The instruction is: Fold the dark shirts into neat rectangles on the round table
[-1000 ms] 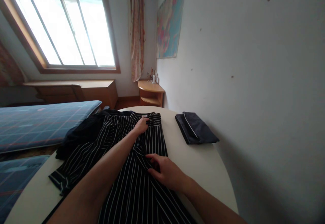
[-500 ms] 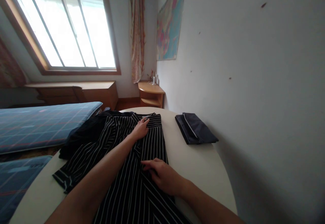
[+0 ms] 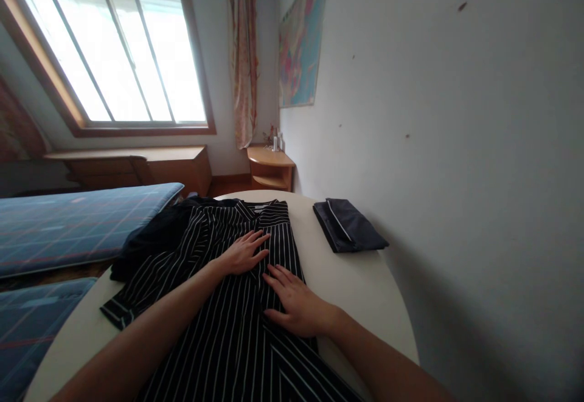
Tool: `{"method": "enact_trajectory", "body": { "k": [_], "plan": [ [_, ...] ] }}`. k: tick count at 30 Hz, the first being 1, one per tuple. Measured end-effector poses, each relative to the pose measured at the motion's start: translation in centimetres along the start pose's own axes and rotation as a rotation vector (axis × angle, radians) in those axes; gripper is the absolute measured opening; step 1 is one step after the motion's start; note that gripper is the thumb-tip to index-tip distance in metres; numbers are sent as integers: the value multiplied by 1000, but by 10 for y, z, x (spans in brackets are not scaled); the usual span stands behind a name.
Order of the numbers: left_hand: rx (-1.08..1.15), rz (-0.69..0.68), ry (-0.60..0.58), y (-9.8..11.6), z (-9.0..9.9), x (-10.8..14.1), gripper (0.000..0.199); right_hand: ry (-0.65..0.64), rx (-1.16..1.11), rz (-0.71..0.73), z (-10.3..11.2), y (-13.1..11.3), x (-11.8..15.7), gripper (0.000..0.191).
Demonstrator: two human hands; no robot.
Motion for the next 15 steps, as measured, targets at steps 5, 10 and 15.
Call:
{"method": "enact_trajectory", "body": {
  "k": [5,10,15],
  "plan": [
    [-6,-14,0,0,-7,-15,60,18,-11,-14,12,13,-3,72],
    [-27,-11,14,2,-13,-44,64,73,-77,19,36,32,-4,59],
    [-92,28,-40,-1,-13,-71,64,81,-192,-27,65,38,8,40]
  ]
}}
Point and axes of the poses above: each hand's wrist, its own x-axis away from the middle knuckle, its own z-axis out of the back of the hand, y = z × x, the point moved 4 cm from there along -x, towards the middle knuckle, and after that the axes turned 13 degrees about -x, right-handed, at the moved point
